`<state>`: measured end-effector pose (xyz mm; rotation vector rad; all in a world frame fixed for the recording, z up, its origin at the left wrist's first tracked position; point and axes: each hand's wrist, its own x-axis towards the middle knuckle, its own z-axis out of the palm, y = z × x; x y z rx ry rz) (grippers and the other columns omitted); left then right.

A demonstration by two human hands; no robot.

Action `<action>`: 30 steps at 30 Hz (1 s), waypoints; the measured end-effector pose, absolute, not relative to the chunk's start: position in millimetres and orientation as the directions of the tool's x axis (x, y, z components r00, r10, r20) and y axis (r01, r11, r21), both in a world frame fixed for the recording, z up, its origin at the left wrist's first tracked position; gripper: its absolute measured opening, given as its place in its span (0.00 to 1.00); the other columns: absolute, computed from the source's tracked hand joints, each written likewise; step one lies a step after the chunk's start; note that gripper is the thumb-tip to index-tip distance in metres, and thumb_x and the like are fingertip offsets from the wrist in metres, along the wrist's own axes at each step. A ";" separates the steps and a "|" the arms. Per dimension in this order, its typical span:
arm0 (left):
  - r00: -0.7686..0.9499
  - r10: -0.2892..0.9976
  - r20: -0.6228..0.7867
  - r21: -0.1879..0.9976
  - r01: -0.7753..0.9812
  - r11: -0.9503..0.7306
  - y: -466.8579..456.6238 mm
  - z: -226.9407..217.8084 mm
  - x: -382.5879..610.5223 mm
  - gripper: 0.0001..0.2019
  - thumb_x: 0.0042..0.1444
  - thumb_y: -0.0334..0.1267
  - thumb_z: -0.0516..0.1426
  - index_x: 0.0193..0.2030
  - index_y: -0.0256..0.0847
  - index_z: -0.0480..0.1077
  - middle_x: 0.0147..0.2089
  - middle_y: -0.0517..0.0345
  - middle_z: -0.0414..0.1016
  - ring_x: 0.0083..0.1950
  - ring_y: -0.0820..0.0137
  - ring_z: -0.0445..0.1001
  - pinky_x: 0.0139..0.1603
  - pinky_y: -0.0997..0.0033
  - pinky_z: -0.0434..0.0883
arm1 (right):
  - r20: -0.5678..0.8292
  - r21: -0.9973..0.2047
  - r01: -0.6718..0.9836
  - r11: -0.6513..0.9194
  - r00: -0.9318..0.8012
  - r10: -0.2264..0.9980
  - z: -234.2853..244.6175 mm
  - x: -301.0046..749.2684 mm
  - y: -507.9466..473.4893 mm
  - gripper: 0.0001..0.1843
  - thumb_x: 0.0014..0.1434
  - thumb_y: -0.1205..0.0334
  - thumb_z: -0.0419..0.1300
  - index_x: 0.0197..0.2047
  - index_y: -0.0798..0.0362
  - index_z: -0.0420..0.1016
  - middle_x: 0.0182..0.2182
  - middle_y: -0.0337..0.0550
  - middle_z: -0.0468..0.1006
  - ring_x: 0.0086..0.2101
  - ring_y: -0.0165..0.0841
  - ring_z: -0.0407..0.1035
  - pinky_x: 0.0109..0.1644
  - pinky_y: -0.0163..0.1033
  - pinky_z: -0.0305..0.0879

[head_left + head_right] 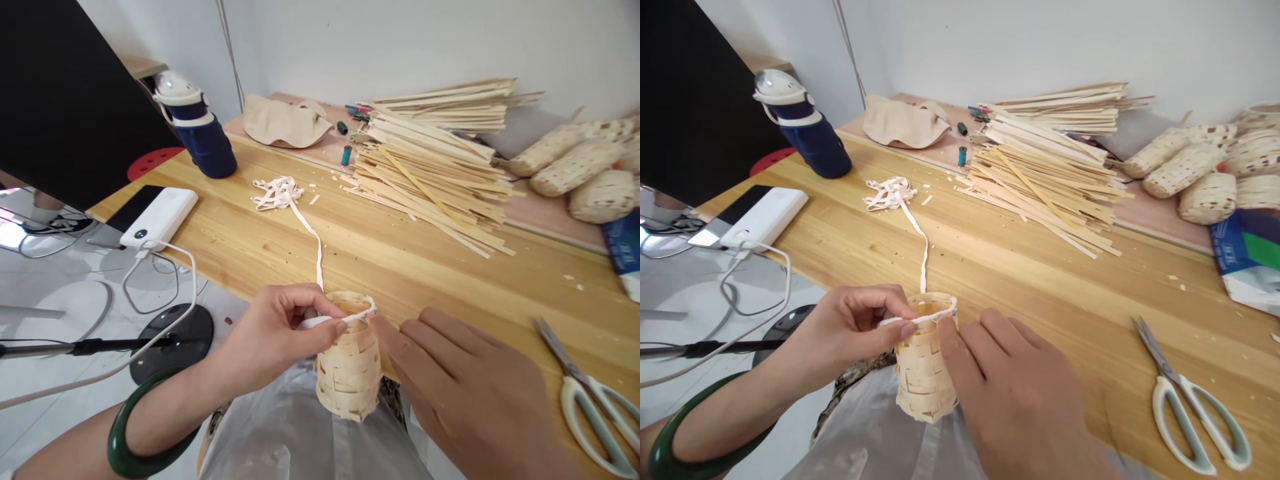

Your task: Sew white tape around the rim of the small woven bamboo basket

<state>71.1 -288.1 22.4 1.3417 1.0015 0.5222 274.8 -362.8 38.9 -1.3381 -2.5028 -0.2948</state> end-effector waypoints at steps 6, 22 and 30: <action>0.471 0.882 -0.029 0.936 0.323 -0.142 -298.0 32.2 77.9 0.05 0.54 0.34 0.61 0.28 0.39 0.77 0.25 0.60 0.72 0.26 0.76 0.67 0.23 0.79 0.62 | 0.370 0.128 0.848 0.514 -0.522 0.769 46.4 269.2 -363.8 0.19 0.59 0.78 0.46 0.41 0.56 0.77 0.27 0.47 0.79 0.29 0.38 0.71 0.32 0.44 0.65; 0.589 0.657 0.472 0.477 0.456 -0.751 -302.9 21.0 86.2 0.08 0.62 0.27 0.56 0.34 0.36 0.75 0.31 0.56 0.76 0.26 0.75 0.70 0.25 0.75 0.65 | 0.395 -0.394 0.876 0.279 -0.113 0.912 21.2 258.2 -356.7 0.10 0.66 0.69 0.50 0.32 0.50 0.66 0.19 0.33 0.72 0.16 0.28 0.67 0.20 0.34 0.54; 0.588 0.575 0.569 0.372 0.440 -0.818 -295.7 11.3 84.6 0.06 0.64 0.29 0.56 0.37 0.38 0.74 0.32 0.57 0.77 0.30 0.73 0.76 0.28 0.75 0.70 | 0.519 -0.316 0.898 0.306 -0.107 0.848 23.2 273.9 -342.1 0.05 0.63 0.67 0.61 0.42 0.48 0.76 0.41 0.44 0.76 0.38 0.36 0.68 0.37 0.39 0.63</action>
